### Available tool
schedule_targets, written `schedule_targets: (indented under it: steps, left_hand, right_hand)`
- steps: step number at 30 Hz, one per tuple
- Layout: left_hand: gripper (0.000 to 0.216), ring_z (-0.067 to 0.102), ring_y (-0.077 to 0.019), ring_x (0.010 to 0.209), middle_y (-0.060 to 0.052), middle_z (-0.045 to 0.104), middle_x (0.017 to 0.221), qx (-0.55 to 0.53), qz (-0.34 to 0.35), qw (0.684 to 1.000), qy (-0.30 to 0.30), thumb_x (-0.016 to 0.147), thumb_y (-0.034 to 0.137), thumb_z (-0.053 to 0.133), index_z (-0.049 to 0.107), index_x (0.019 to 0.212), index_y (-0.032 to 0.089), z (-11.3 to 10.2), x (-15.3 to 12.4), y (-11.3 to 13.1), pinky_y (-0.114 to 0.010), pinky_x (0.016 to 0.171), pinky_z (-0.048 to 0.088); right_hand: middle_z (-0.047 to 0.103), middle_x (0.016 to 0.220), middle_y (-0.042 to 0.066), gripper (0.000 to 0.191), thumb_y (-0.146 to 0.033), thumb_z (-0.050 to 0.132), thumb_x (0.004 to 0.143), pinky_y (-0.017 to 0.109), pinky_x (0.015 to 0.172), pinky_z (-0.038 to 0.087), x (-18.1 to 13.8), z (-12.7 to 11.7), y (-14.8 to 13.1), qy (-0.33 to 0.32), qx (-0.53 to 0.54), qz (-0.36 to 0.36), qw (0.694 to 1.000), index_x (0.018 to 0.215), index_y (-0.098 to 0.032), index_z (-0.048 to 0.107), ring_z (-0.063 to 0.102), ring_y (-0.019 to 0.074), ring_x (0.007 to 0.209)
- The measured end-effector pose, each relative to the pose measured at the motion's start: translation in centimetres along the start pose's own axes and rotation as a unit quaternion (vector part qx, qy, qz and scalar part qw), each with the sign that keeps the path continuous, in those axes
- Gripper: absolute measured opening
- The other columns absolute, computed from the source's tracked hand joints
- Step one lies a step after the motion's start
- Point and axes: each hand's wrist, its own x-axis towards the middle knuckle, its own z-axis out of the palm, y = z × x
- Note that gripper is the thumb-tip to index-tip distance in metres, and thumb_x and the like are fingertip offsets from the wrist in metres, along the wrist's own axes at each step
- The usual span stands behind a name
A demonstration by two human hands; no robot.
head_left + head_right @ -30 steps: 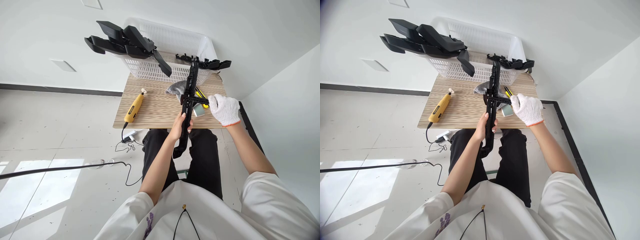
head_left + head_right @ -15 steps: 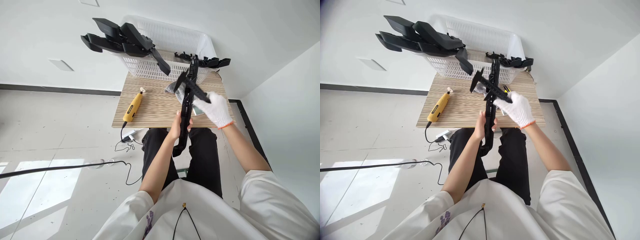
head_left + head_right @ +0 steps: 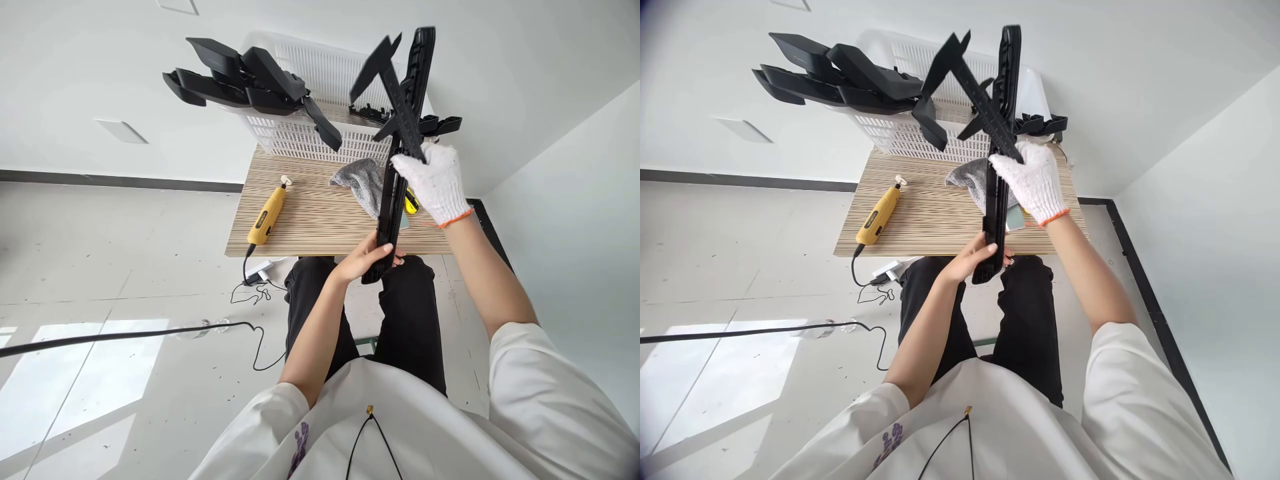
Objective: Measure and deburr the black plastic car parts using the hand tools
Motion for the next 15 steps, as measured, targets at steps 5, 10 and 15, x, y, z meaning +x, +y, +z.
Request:
schedule_targets:
  steps: [5, 10, 15]
  left_hand:
    - [0.062, 0.077, -0.0212, 0.083, -0.007, 0.074, 0.096, 0.016, -0.034, 0.999, -0.036, 0.088, 0.046, 0.079, 0.049, 0.136, 0.019, 0.1, -0.4, 0.4, -0.037, 0.075, 0.064]
    - [0.061, 0.075, -0.0194, 0.075, -0.009, 0.073, 0.102, 0.021, -0.021, 0.999, -0.043, 0.088, 0.042, 0.073, 0.049, 0.139, 0.019, -0.2, -0.3, 0.5, -0.025, 0.052, 0.055]
    - [0.044, 0.065, -0.0128, 0.059, -0.003, 0.071, 0.089, 0.017, 0.037, 0.998, 0.053, 0.086, 0.035, 0.067, 0.05, 0.124, 0.018, 0.0, 0.1, 0.3, -0.019, 0.039, 0.04]
  right_hand:
    - [0.033, 0.056, -0.006, 0.049, -0.03, 0.07, 0.089, 0.032, 0.061, 0.028, 1.1, -0.8, -0.1, 0.041, -0.078, -0.011, 0.996, 0.056, -0.024, 0.035, 0.028, 0.0095, 0.061]
    - [0.038, 0.056, -0.004, 0.048, -0.041, 0.063, 0.095, 0.032, 0.062, 0.031, 0.8, -0.9, 0.8, 0.085, -0.103, 0.005, 0.991, 0.06, -0.027, 0.032, 0.032, 0.0112, 0.06]
    - [0.042, 0.056, -0.002, 0.052, -0.056, 0.06, 0.094, 0.033, 0.063, 0.031, -0.5, -1.6, 1.2, 0.114, -0.193, -0.042, 0.974, 0.059, -0.025, 0.036, 0.038, 0.0122, 0.059]
